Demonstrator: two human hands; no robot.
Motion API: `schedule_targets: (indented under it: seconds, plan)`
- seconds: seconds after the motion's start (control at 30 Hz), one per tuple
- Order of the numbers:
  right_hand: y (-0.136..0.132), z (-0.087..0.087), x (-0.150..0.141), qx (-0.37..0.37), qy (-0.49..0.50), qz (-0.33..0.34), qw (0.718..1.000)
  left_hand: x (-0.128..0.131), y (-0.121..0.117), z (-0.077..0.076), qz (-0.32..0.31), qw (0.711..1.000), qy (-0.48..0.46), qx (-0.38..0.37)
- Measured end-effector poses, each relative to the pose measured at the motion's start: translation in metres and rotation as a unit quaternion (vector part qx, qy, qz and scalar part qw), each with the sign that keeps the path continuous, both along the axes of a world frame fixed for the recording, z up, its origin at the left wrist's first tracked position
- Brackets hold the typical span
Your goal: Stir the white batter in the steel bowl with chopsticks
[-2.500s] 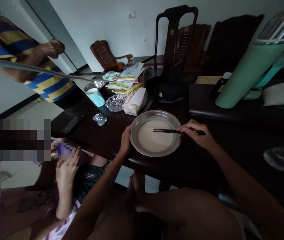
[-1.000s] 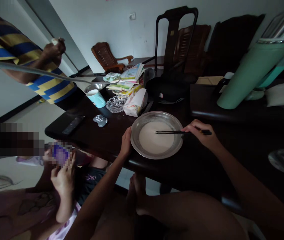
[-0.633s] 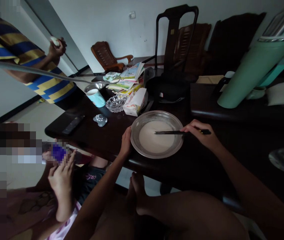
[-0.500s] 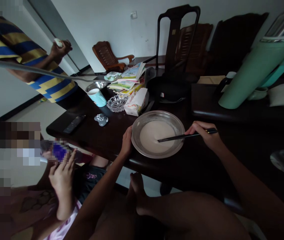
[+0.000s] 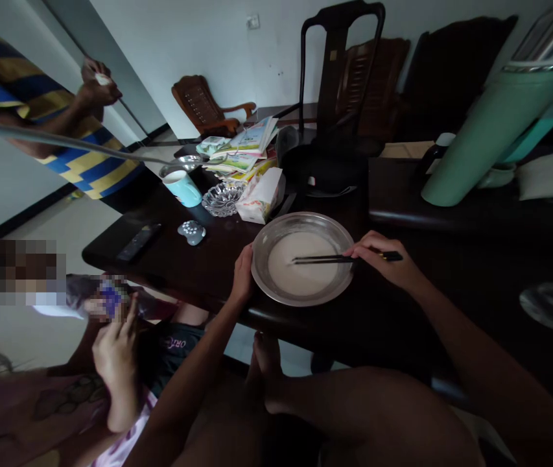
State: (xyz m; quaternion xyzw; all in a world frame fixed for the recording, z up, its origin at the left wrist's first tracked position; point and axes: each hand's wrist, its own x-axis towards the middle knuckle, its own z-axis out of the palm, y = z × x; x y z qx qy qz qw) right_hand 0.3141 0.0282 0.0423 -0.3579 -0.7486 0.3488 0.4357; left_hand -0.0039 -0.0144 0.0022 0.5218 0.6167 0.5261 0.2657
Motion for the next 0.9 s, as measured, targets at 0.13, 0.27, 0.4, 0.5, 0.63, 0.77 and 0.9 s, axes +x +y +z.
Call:
schedule_targets:
  seconds: [0.13, 0.27, 0.4, 0.5, 0.63, 0.77, 0.9]
  plan:
    - [0.0015, 0.0020, 0.0043, -0.024, 0.046, -0.045, 0.998, -0.0010, 0.0011, -0.0016, -0.003, 1.000, -0.005, 0.001]
    - [-0.0008, 0.0012, 0.0005, -0.013, 0.010, 0.020, 1.000, -0.0038, 0.0027, -0.0062, -0.002, 1.000, -0.004, -0.003]
    - [-0.0001, 0.0000, 0.0003, 0.018, 0.004, -0.017, 1.000, -0.0050, 0.0037, -0.0094, -0.001, 1.000, -0.005, 0.006]
    - [0.0004, 0.0007, 0.0023, -0.015, 0.046, -0.048, 0.998, -0.0044, 0.0041, -0.0096, -0.007, 1.000, -0.010, 0.018]
    - [-0.0010, 0.0004, 0.0002, 0.005, 0.002, 0.015, 1.000, -0.0043, 0.0046, -0.0091, 0.002, 1.000, -0.002, 0.009]
    - [0.0001, 0.0009, 0.0019, 0.024, 0.015, -0.034, 0.999, -0.0049, 0.0046, -0.0090, 0.001, 1.000, 0.011, 0.008]
    - [0.0001, 0.0006, 0.0018, -0.020, 0.047, -0.026, 0.998, -0.0047, 0.0033, -0.0082, -0.011, 1.000, 0.005, 0.013]
